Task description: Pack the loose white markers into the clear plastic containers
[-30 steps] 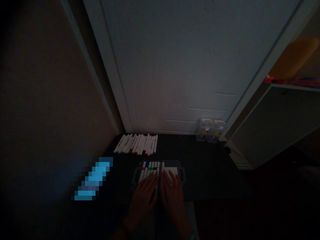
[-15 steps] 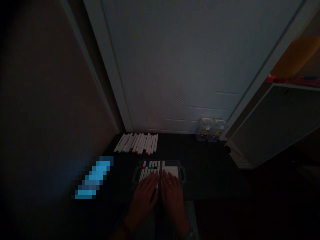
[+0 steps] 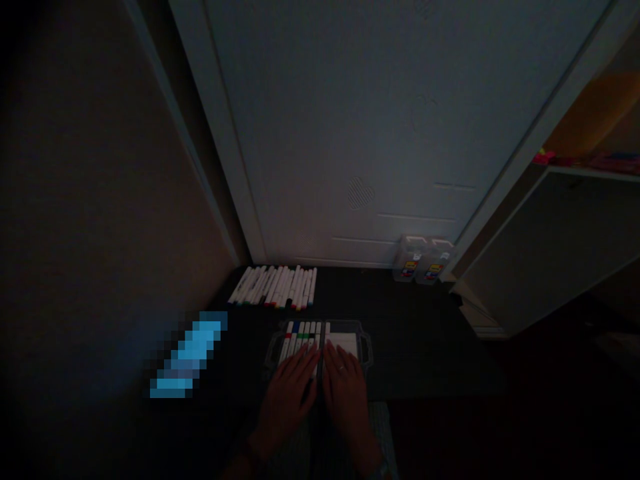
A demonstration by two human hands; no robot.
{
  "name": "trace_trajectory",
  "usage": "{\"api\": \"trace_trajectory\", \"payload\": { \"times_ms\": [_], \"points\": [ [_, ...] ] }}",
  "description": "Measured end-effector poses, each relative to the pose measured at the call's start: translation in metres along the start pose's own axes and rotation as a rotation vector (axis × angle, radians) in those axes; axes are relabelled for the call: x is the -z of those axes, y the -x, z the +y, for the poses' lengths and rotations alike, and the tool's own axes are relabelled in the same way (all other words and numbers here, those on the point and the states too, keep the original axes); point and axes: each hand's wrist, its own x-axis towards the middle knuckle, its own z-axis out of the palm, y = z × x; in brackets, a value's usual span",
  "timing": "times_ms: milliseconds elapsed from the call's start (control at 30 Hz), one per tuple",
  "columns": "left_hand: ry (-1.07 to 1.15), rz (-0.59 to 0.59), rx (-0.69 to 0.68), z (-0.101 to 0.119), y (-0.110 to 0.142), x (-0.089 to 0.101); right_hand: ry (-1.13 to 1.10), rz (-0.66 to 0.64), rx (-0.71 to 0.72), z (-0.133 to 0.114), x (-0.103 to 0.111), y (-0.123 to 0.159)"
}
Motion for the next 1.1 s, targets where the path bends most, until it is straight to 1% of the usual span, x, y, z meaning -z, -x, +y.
{"api": "trace_trajectory", "payload": {
  "times_ms": [100, 167, 233, 333, 400, 467, 567, 633, 767, 833, 900, 967, 1100],
  "points": [
    [0.003, 0.001, 0.003, 0.0, 0.0, 0.001, -0.036, 0.065, -0.044, 0.005, 0.005, 0.005],
    [-0.002, -0.003, 0.004, 0.0, 0.0, 0.0, -0.033, 0.118, -0.094, 0.014, 0.012, 0.005],
    [-0.002, -0.005, 0.002, 0.001, 0.0, 0.0, -0.009, 0.168, -0.149, 0.029, 0.021, 0.001],
    [0.0, -0.002, 0.003, 0.0, 0.0, -0.001, 0.002, 0.243, -0.255, 0.059, 0.029, -0.008],
    [0.001, 0.009, 0.0, 0.0, 0.0, 0.0, -0.037, 0.284, -0.299, 0.078, 0.029, -0.011],
    [-0.001, 0.013, -0.003, 0.0, 0.0, 0.0, -0.119, 0.307, -0.358, 0.095, 0.024, -0.012],
    [-0.013, 0.004, 0.005, 0.0, 0.001, 0.0, -0.237, 0.356, -0.438, 0.11, 0.014, -0.008],
    [-0.015, -0.001, 0.013, 0.0, 0.001, -0.001, -0.288, 0.327, -0.45, 0.112, 0.011, -0.005],
    [-0.004, 0.004, 0.006, 0.0, 0.001, -0.002, -0.266, 0.148, -0.36, 0.107, 0.012, -0.006],
    [0.002, 0.004, 0.005, -0.001, 0.0, -0.001, -0.222, 0.133, -0.31, 0.104, 0.013, -0.008],
    [0.009, -0.003, 0.008, -0.001, -0.001, 0.0, -0.199, 0.148, -0.298, 0.102, 0.013, -0.01],
    [0.02, 0.0, 0.011, -0.001, -0.001, 0.001, -0.199, 0.135, -0.318, 0.101, 0.013, -0.01],
    [0.051, 0.023, 0.026, 0.001, 0.001, 0.003, -0.218, 0.057, -0.37, 0.1, 0.015, -0.011]
  ]
}}
